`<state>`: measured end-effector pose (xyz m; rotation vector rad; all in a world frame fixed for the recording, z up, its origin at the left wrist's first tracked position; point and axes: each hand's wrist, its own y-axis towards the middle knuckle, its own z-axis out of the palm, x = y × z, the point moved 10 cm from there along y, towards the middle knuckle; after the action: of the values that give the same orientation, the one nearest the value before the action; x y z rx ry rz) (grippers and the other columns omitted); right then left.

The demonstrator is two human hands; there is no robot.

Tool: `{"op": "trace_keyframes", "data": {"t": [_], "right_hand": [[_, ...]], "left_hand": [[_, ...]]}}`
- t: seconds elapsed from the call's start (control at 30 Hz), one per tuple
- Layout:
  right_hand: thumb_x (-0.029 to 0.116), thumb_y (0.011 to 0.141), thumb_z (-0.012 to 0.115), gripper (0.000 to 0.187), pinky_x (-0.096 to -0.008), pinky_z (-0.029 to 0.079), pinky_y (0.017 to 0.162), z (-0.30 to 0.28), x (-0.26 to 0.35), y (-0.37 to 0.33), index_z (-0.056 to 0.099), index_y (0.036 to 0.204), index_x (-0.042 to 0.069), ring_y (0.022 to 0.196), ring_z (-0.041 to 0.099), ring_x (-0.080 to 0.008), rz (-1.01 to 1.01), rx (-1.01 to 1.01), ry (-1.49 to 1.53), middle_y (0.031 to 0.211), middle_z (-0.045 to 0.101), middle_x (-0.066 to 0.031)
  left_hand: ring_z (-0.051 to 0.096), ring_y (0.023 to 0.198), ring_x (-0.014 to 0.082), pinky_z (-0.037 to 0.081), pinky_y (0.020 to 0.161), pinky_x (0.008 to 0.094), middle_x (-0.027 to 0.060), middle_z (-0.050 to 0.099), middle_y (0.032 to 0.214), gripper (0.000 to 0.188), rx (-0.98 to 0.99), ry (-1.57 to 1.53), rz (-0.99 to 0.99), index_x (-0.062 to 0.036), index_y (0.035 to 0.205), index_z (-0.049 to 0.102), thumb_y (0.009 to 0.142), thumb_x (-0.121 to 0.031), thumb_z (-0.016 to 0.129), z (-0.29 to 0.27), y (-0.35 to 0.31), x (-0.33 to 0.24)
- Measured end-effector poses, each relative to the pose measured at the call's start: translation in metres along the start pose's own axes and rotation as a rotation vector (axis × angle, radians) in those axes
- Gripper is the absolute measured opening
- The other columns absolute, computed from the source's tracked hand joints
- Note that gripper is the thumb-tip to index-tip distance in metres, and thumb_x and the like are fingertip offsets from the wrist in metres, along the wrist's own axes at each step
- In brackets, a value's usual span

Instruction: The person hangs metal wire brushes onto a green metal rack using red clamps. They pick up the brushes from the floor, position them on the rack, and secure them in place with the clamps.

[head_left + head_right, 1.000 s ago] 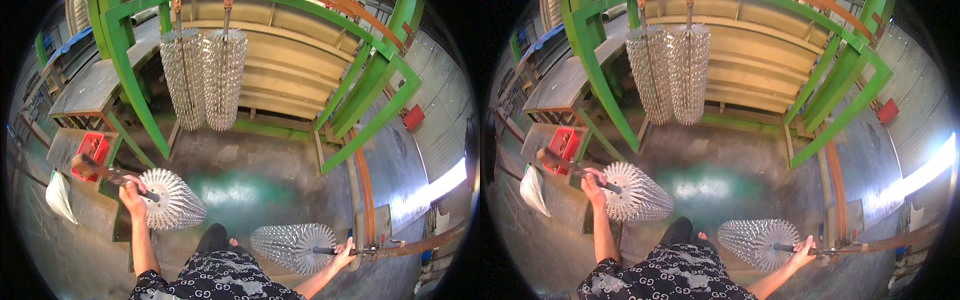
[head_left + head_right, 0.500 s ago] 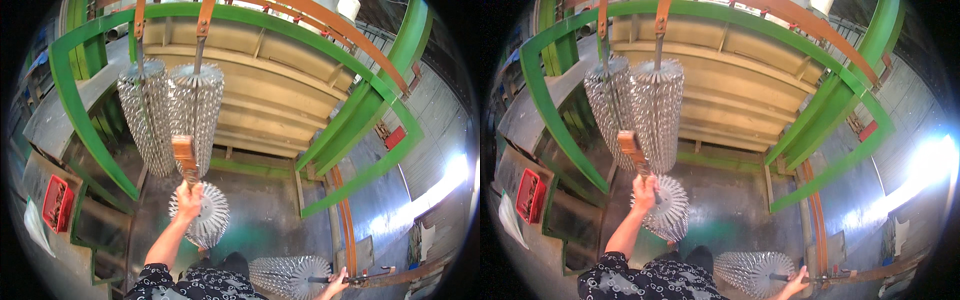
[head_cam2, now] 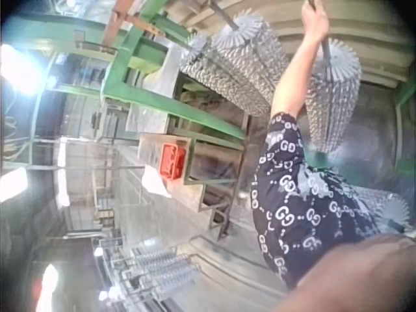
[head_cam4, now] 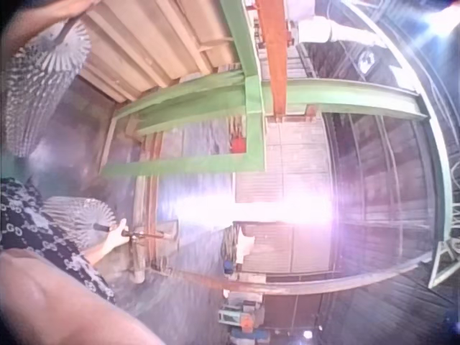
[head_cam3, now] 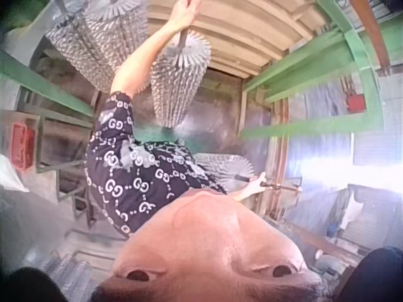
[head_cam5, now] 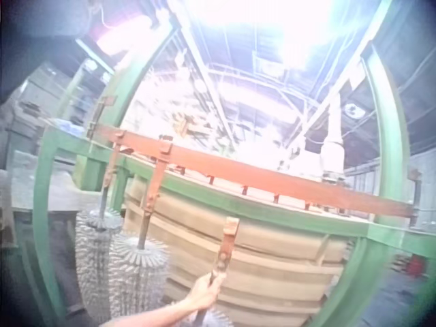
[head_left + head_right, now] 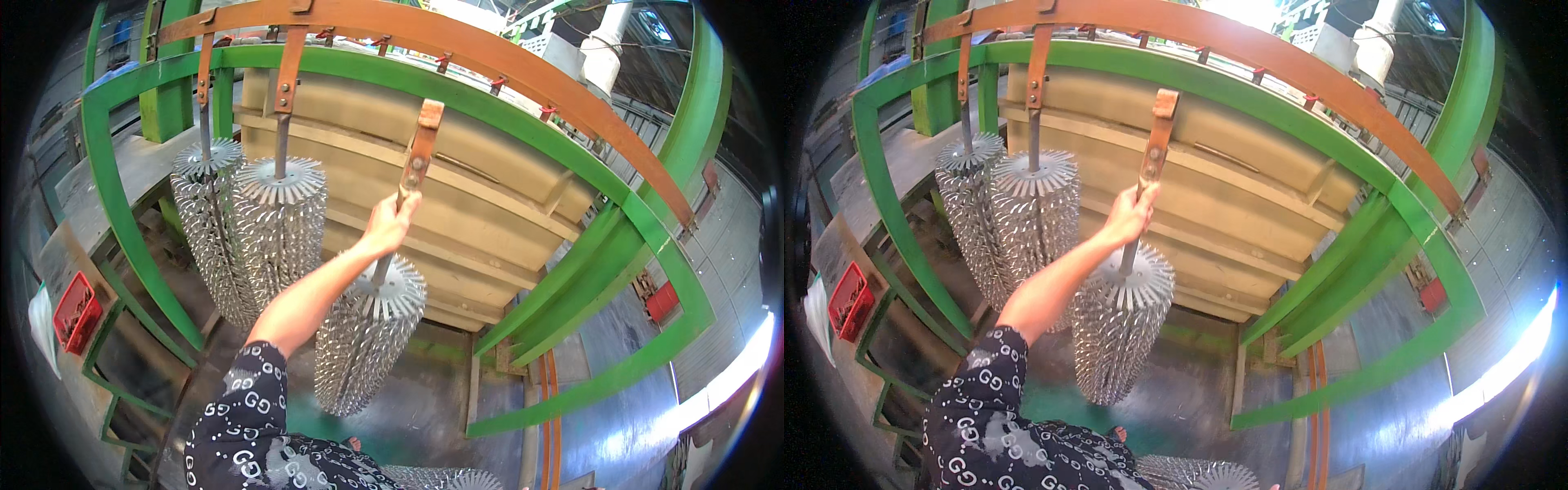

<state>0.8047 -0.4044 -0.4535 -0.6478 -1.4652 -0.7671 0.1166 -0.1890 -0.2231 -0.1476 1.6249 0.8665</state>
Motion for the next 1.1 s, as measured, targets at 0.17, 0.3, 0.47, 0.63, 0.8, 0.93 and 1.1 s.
{"op": "trace_keyframes", "data": {"t": [0.17,0.3,0.47,0.63,0.8,0.93,1.1], "right_hand": [[0.015,0.080,0.081,0.032,-0.0279,0.037,0.044,0.014,-0.077,0.058,0.055,0.094,0.003,0.055,0.043,-0.0119,0.126,0.107,-0.017,0.071,0.049,-0.0023],[0.019,0.079,0.083,0.035,-0.0290,0.040,0.044,0.029,-0.060,0.062,0.056,0.093,0.003,0.057,0.045,-0.0129,0.030,-0.052,0.062,0.074,0.052,-0.0035],[0.019,0.078,0.084,0.036,-0.0301,0.041,0.045,0.052,0.003,0.041,0.057,0.095,0.003,0.061,0.046,-0.0134,0.026,-0.111,-0.012,0.077,0.054,-0.0032],[0.019,0.078,0.084,0.034,-0.0314,0.040,0.044,0.051,-0.032,0.063,0.058,0.093,0.003,0.060,0.044,-0.0137,-0.007,-0.053,0.055,0.075,0.053,-0.0026],[0.020,0.079,0.083,0.029,-0.0310,0.038,0.043,0.051,-0.038,0.065,0.059,0.076,0.003,0.053,0.040,-0.0135,-0.045,-0.054,0.025,0.063,0.049,-0.0018],[0.020,0.081,0.082,0.031,-0.0304,0.037,0.042,0.037,-0.038,0.068,0.058,0.070,0.003,0.050,0.039,-0.0126,-0.115,-0.088,-0.051,0.059,0.048,-0.0015],[0.017,0.084,0.079,0.027,-0.0303,0.038,0.045,0.021,-0.053,0.073,0.059,0.070,0.004,0.050,0.042,-0.0126,-0.068,-0.130,-0.187,0.060,0.049,-0.0016]], "left_hand": [[0.045,0.042,0.0102,0.039,0.042,0.0294,-0.0020,0.046,0.054,0.048,-0.111,-0.018,-0.064,-0.0106,0.073,0.049,0.095,-0.053,0.055,0.013,0.090,-0.019],[0.044,0.042,0.0098,0.038,0.041,0.0285,-0.0022,0.045,0.054,0.047,-0.084,-0.093,-0.005,-0.0113,0.073,0.047,0.095,-0.052,0.055,0.016,0.129,-0.071],[0.042,0.043,0.0092,0.037,0.042,0.0278,-0.0023,0.045,0.055,0.047,-0.083,-0.147,0.101,-0.0112,0.075,0.045,0.095,-0.052,0.056,0.006,0.147,-0.128],[0.040,0.046,0.0079,0.036,0.045,0.0269,-0.0029,0.044,0.057,0.046,-0.099,-0.105,0.116,-0.0109,0.078,0.046,0.095,-0.053,0.057,0.008,0.150,-0.154],[0.046,0.045,0.0096,0.039,0.044,0.0280,-0.0022,0.046,0.054,0.047,-0.135,-0.086,0.150,-0.0095,0.075,0.047,0.096,-0.050,0.056,-0.009,0.150,-0.145],[0.043,0.045,0.0079,0.036,0.043,0.0267,-0.0029,0.045,0.055,0.046,-0.097,-0.127,0.157,-0.0099,0.075,0.048,0.096,-0.050,0.057,-0.010,0.147,-0.147],[0.043,0.046,0.0079,0.035,0.044,0.0268,-0.0030,0.045,0.056,0.046,-0.123,-0.092,0.165,-0.0100,0.075,0.048,0.096,-0.050,0.056,-0.015,0.140,-0.146]]}}
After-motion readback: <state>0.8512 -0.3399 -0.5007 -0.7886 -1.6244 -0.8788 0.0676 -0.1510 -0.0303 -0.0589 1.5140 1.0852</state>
